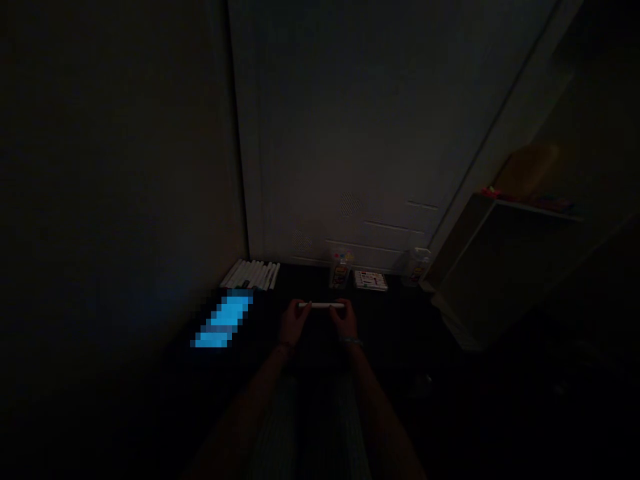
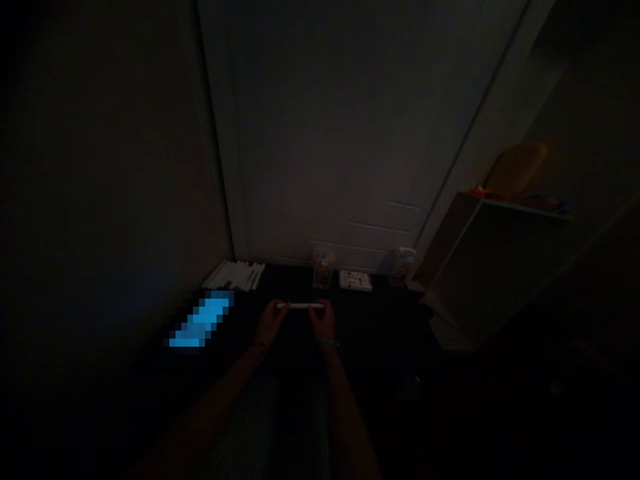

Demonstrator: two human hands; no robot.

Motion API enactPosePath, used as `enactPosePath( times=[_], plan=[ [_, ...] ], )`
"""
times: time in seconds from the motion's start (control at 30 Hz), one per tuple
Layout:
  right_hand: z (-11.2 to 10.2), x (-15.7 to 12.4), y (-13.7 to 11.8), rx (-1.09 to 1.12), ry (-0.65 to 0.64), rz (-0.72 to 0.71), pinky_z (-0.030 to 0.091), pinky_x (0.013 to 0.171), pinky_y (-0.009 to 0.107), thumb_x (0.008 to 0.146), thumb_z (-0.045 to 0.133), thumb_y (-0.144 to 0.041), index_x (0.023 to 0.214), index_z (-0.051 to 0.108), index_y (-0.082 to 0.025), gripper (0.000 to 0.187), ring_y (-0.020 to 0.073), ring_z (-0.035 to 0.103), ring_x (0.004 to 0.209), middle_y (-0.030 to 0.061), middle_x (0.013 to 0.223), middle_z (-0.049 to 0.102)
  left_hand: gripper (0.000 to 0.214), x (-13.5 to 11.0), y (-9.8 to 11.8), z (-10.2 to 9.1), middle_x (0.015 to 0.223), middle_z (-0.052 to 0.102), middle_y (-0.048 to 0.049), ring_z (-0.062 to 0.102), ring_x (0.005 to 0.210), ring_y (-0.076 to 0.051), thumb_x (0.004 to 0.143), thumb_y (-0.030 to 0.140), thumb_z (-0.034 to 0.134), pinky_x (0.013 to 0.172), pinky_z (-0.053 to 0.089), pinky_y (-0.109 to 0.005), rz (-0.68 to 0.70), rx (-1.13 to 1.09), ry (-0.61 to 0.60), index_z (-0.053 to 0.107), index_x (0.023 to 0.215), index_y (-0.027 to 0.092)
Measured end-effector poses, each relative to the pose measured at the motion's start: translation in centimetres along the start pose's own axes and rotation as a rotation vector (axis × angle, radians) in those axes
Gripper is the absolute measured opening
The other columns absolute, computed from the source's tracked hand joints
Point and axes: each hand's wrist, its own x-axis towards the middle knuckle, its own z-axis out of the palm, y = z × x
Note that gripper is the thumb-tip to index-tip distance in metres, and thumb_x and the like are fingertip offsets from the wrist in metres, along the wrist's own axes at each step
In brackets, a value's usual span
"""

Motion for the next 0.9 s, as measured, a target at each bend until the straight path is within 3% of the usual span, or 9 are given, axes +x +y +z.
enactPosePath(
  times=[0.33, 0.6, 0.9],
  plan=[
    [0.10, -0.02, 0.16, 0.020, -0.027, 0.003, 0.041, 0.064, 0.023, 0.069, 0.056, -0.038, 0.096, 0.053, -0.020, 0.033, 0.0134, 0.052, 0.072, 0.0011, 0.084, 0.058, 0.039, 0.02, -0.02, -0.02, 0.066, 0.058, 0.0016, 0.053, 0.060, -0.012, 0.067, 0.053, 0.050, 0.054, 0.038, -0.021, -0.011, 0.010, -0.004, 0.056, 0.085, 0.018],
    [-0.45, -0.05, -0.08, -0.028, -0.003, -0.061, 0.039, 0.076, 0.025, 0.080, 0.040, -0.034, 0.094, 0.054, -0.020, 0.024, 0.0147, 0.052, 0.083, 0.0021, 0.089, 0.058, 0.039, -0.09, 0.23, 0.03, 0.062, 0.056, 0.0029, 0.051, 0.057, -0.011, 0.067, 0.053, 0.050, 0.052, 0.037, -0.020, -0.022, 0.004, 0.005, 0.056, 0.082, 0.019],
    [0.09, 0.00, 0.43, 0.078, -0.068, 0.007, 0.040, 0.058, 0.021, 0.068, 0.056, -0.036, 0.099, 0.052, -0.020, 0.035, 0.0112, 0.048, 0.062, -0.0010, 0.076, 0.054, 0.038, -0.01, -0.05, 0.01, 0.064, 0.057, 0.0025, 0.052, 0.060, -0.012, 0.068, 0.054, 0.049, 0.054, 0.038, -0.021, 0.005, 0.005, 0.014, 0.055, 0.082, 0.019]
  ],
)
